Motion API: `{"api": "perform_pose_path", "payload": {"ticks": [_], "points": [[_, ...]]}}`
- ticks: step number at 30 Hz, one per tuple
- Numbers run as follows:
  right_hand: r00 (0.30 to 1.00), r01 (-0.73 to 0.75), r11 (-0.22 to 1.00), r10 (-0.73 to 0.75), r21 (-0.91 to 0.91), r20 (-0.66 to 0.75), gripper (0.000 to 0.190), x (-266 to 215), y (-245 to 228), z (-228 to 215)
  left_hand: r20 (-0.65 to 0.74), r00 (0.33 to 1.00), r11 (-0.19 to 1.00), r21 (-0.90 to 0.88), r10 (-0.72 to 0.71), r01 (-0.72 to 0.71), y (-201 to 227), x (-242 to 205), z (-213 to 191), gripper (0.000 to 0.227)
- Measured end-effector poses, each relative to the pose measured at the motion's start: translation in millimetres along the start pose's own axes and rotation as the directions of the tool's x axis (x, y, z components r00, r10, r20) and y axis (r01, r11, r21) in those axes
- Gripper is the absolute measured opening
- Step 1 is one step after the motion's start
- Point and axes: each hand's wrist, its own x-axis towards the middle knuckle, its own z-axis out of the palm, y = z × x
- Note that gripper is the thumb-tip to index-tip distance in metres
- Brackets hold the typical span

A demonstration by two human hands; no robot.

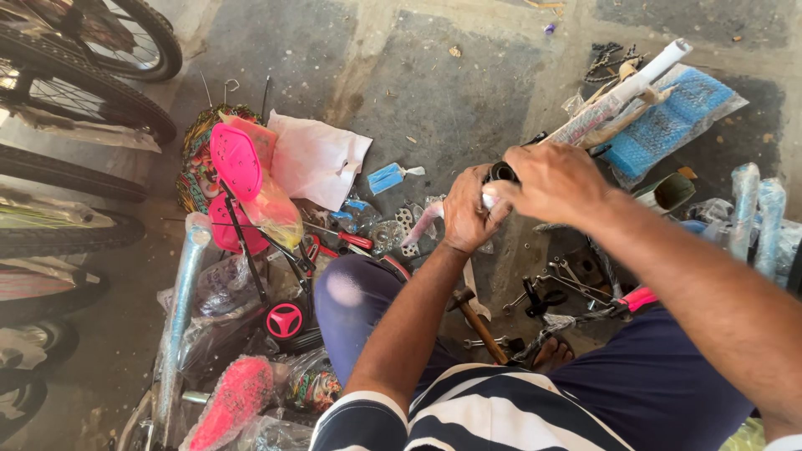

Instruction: The person inserts a bearing into the head tube of a bicycle frame and then uses a red pipe wrench to tighten it. The person is sitting on the floor surrounded by bicycle parts and tools.

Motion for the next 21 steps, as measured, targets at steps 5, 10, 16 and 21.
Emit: {"api": "perform_pose_path", "payload": {"ticks": [5,10,16,21], "points": [[1.000,-0.018,0.999,0.018,-0.032,0.013,0.063,0,4,7,0.003,0.999,0.999,0.007,-0.034,0.034,-3,7,-3,0.062],[0.963,0.258,0.964,-0.250,0.071,-0.102,0.068,9,27,13,-0.013,1.000,1.000,0.006,-0.021,0.021,-3,9,1,0.061],[0.955,0.254,0.954,-0.222,0.158,-0.198,0.044,17,7,2,-0.011,1.000,1.000,0.019,-0.018,0.018,-6,4,0,0.057],[0.930,-0.302,0.951,0.280,0.064,0.239,0.052,14,-13,-13,-0.005,1.000,1.000,-0.004,-0.030,0.030,-5,7,2,0.059]]}}
